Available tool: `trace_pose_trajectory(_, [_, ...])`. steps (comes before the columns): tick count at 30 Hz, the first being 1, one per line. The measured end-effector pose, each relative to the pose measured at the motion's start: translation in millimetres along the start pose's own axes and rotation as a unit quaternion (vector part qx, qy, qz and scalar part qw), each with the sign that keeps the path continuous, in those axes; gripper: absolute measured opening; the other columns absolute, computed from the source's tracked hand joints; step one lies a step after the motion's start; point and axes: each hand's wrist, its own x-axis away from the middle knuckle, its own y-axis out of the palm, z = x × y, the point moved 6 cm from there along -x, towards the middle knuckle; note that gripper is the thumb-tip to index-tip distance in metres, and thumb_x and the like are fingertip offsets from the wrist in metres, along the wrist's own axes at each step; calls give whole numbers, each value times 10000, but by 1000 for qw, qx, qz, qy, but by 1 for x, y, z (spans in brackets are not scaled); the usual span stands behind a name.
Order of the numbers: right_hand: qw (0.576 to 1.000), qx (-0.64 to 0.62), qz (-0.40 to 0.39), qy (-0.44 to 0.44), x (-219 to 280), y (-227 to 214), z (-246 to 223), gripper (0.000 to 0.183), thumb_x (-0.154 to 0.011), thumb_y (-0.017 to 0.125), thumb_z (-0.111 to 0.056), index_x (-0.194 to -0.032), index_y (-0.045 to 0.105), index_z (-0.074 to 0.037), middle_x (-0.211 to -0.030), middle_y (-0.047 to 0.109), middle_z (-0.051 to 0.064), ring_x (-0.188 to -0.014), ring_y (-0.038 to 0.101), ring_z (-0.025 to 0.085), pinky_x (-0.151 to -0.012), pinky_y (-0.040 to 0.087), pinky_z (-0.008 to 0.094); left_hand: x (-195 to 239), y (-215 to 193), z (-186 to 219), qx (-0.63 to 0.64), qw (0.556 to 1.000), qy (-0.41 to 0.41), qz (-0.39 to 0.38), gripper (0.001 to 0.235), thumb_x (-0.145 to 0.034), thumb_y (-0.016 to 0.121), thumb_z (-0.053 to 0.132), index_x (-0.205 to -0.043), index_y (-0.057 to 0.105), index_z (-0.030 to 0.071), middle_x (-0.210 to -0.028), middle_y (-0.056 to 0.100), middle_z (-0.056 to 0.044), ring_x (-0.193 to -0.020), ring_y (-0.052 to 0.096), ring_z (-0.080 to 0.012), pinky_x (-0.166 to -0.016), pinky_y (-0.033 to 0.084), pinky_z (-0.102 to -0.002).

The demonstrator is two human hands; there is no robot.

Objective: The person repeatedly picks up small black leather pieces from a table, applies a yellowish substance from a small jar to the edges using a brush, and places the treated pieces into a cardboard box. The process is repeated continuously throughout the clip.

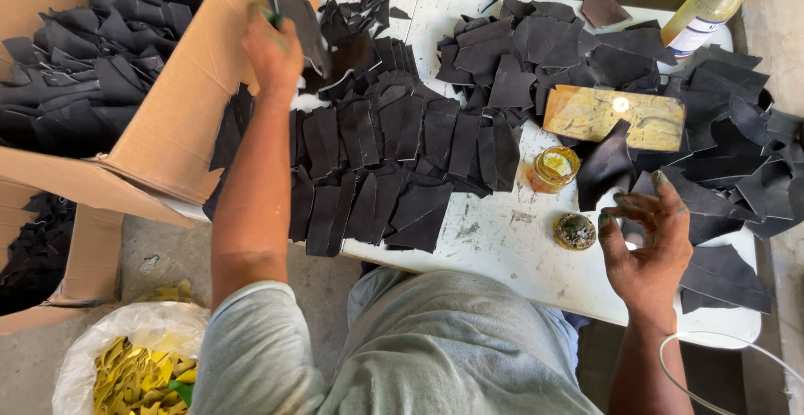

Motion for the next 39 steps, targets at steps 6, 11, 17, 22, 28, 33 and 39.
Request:
trace_pose_trajectory(6, [1000,21,-4,3,-3,7,-3,744,-935,710,111,-1589,371,3,-1246,656,175,-1132,681,231,-1015,564,334,-24,-26,7,139,988,-58,-31,81,-971,610,-51,-1006,557,-1,-927,621,-96,-868,615,-237,-799,528,-357])
trace_pose_trajectory(11, [995,-87,-10,-38,-32,18,-32,829,-950,704,101,-1639,268,-49,-1407,550,156,-1316,580,231,-1131,479,362,-5,-19,123,273,915,-9,-298,78,-1008,674,39,-1050,615,10,-971,656,-55,-931,600,-122,-844,504,-297])
trace_pose_trajectory(17, [984,-144,-80,-63,-76,69,-74,1056,-836,830,52,-1647,163,-55,-1543,414,186,-1354,529,264,-1121,483,410,98,2,302,184,808,99,-552,198,-958,693,185,-1074,652,29,-893,760,-109,-781,672,-135,-706,531,-326])
trace_pose_trajectory(22, [952,-305,-9,10,-79,56,-61,950,-936,794,61,-1678,212,-51,-1445,625,202,-1295,653,219,-1130,530,354,134,-11,351,530,678,-6,-509,604,-884,810,183,-1385,512,23,-1339,619,-108,-1227,635,-185,-932,596,-341])
trace_pose_trajectory(28, [961,-273,-36,25,-60,40,-40,994,-926,712,135,-1699,132,-98,-1466,591,202,-1283,626,203,-1092,522,331,196,10,344,529,737,-26,-420,641,-953,794,86,-1480,436,18,-1451,535,-136,-1338,573,-214,-1137,506,-368])
trace_pose_trajectory(33, [936,-327,-124,46,-51,20,-36,1080,-909,686,157,-1707,21,-135,-1504,563,221,-1286,612,210,-1038,521,323,213,22,336,555,688,-101,-457,577,-964,709,58,-1432,372,33,-1367,452,-92,-1281,492,-147,-1094,468,-312])
trace_pose_trajectory(39, [932,-345,-111,20,-44,23,-26,1047,-949,710,82,-1717,34,-139,-1429,637,218,-1256,654,211,-1054,551,338,221,20,340,543,725,-108,-410,490,-987,694,45,-1344,360,41,-1248,423,-62,-1127,457,-110,-949,461,-280])
